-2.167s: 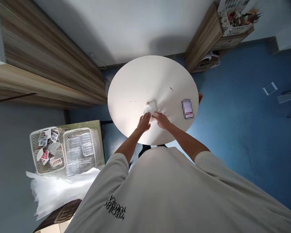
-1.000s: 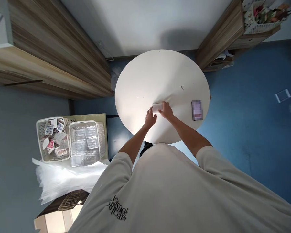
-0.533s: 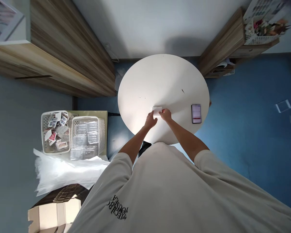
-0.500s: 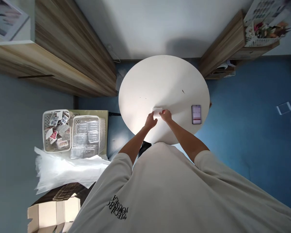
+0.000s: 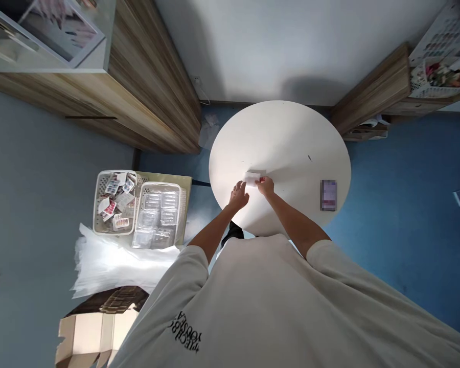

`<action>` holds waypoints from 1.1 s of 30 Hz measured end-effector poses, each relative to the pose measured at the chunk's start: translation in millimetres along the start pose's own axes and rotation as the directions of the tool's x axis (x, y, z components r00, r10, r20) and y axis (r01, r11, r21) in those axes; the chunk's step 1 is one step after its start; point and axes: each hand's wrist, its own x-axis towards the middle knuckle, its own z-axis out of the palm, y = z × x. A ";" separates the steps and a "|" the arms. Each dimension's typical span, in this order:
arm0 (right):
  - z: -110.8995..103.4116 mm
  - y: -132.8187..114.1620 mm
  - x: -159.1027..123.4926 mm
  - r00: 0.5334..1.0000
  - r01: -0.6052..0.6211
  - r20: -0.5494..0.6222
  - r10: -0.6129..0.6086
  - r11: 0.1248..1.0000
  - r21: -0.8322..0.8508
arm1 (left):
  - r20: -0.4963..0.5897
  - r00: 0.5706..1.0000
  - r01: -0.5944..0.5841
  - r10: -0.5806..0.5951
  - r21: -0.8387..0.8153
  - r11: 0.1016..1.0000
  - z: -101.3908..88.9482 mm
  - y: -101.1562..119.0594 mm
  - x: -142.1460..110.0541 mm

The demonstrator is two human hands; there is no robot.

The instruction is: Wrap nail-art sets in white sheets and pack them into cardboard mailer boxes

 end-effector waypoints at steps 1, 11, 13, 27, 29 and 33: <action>10.3 -9.8 1.6 1.000 0.010 -0.006 -0.010 1.000 0.002 | -0.005 1.000 -0.016 0.016 0.029 0.999 -8.5 -7.4 3.0; 103.6 -100.8 19.6 0.991 0.132 0.010 -0.132 0.991 -0.027 | -0.007 0.994 -0.103 0.105 0.138 0.985 -76.3 -82.4 26.2; 112.7 -108.4 22.4 0.990 0.139 0.003 -0.139 0.990 -0.037 | 0.002 0.993 -0.116 0.117 0.146 0.982 -81.6 -91.4 28.5; 93.0 -99.9 9.7 0.986 0.157 -0.045 -0.161 0.985 -0.067 | 0.075 0.994 -0.100 0.078 0.349 0.932 -87.6 -80.4 33.8; 78.6 -89.7 0.3 0.989 0.142 -0.035 -0.144 0.989 -0.038 | 0.056 0.996 -0.088 0.072 0.360 0.929 -88.5 -75.7 31.7; 44.9 -60.4 -16.1 0.994 0.113 -0.002 -0.113 0.993 -0.017 | -0.019 0.995 -0.082 0.095 0.346 0.934 -82.4 -62.9 16.8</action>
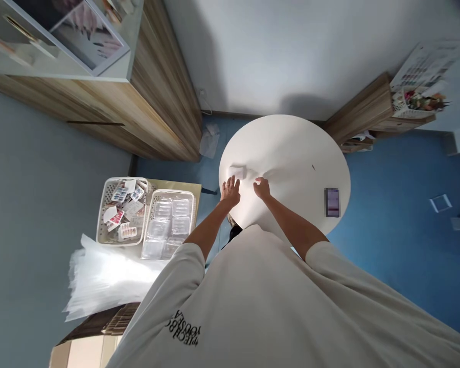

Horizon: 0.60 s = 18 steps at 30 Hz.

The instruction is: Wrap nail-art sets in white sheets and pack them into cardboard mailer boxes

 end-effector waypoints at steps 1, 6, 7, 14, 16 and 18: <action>-8.1 8.4 -4.1 1.000 0.006 0.004 -0.006 1.000 -0.001 | -0.013 1.000 0.001 -0.001 -0.011 1.000 1.5 5.5 -5.5; -39.8 52.7 -22.8 0.998 0.063 -0.007 -0.063 0.998 -0.009 | -0.069 0.997 0.037 -0.038 -0.029 0.999 17.5 41.2 -43.4; -44.2 61.5 -27.1 0.997 0.079 -0.001 -0.079 0.997 -0.011 | -0.081 0.996 0.046 -0.048 -0.027 0.999 22.1 49.2 -52.9; -61.7 110.0 -68.7 0.975 0.204 0.097 -0.199 0.978 -0.046 | -0.175 0.977 0.117 -0.123 -0.043 0.992 57.9 97.7 -126.8; -64.7 115.5 -82.7 0.964 0.242 0.120 -0.236 0.969 -0.043 | -0.178 0.974 0.132 -0.139 -0.046 0.990 63.2 105.0 -146.1; -67.4 115.7 -95.8 0.953 0.274 0.148 -0.266 0.961 -0.035 | -0.179 0.972 0.145 -0.151 -0.048 0.988 63.3 108.2 -162.8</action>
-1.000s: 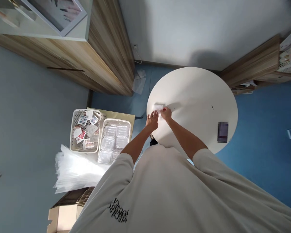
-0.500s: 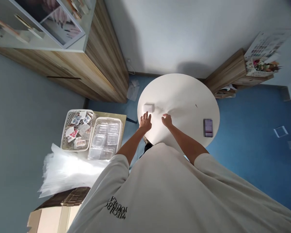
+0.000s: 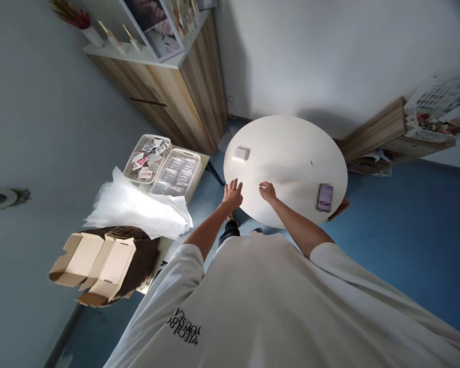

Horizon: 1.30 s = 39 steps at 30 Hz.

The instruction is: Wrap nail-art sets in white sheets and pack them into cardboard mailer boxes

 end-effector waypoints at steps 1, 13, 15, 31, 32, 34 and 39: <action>-0.3 -3.3 -5.3 1.000 0.014 0.016 -0.014 1.000 0.001 | -0.004 1.000 0.006 -0.006 0.001 1.000 -3.2 -0.8 -6.7; 34.0 -83.8 -30.5 0.973 0.186 0.136 -0.188 0.982 0.024 | -0.153 0.986 0.071 -0.069 0.007 0.997 -69.6 -63.6 -42.1; 45.9 -99.8 -28.1 0.964 0.215 0.151 -0.217 0.976 0.032 | -0.152 0.985 0.081 -0.079 0.004 0.997 -80.2 -82.0 -42.8; 196.9 -229.8 -6.6 0.900 0.369 0.244 -0.360 0.929 0.008 | -0.055 0.920 0.391 -0.389 0.043 0.919 -133.3 -280.5 -59.4; 208.4 -235.3 -6.8 0.888 0.387 0.266 -0.375 0.922 0.008 | -0.049 0.913 0.408 -0.406 0.047 0.912 -132.4 -288.9 -62.7; 229.0 -245.0 -8.9 0.863 0.417 0.310 -0.398 0.909 0.007 | -0.034 0.895 0.446 -0.445 0.039 0.894 -130.6 -302.7 -68.5; 258.2 -262.7 -19.1 0.828 0.448 0.375 -0.417 0.894 0.006 | 0.002 0.863 0.505 -0.506 -0.055 0.861 -128.7 -319.6 -77.9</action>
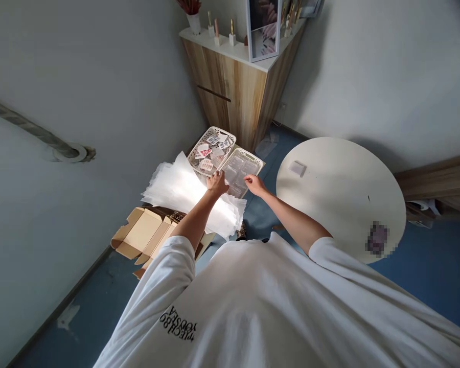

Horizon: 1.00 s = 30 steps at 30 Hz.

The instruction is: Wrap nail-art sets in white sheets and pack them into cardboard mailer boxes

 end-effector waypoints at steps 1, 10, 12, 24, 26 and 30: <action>2.1 -3.3 0.4 1.000 0.003 0.008 -0.003 1.000 0.001 | -0.010 1.000 0.000 0.000 -0.016 1.000 -0.8 -1.0 -0.6; -5.9 -18.2 -5.0 0.998 0.031 -0.050 -0.023 0.986 0.162 | -0.233 0.972 -0.084 0.025 -0.247 0.965 -25.4 33.7 8.9; -15.9 -14.9 -11.3 0.996 0.030 -0.083 -0.013 0.977 0.212 | -0.238 0.970 -0.126 0.051 -0.313 0.941 -27.8 56.1 14.4; -149.9 88.8 -111.8 0.871 -0.136 -0.412 0.268 0.937 0.322 | -0.038 0.899 -0.422 0.437 -0.349 0.837 36.2 248.3 15.8; -169.5 113.6 -131.3 0.811 -0.203 -0.454 0.370 0.905 0.375 | 0.032 0.871 -0.450 0.490 -0.346 0.823 53.6 279.6 6.9; -202.7 165.4 -168.5 0.706 -0.327 -0.487 0.515 0.846 0.421 | 0.147 0.813 -0.491 0.563 -0.345 0.800 85.1 335.2 -18.0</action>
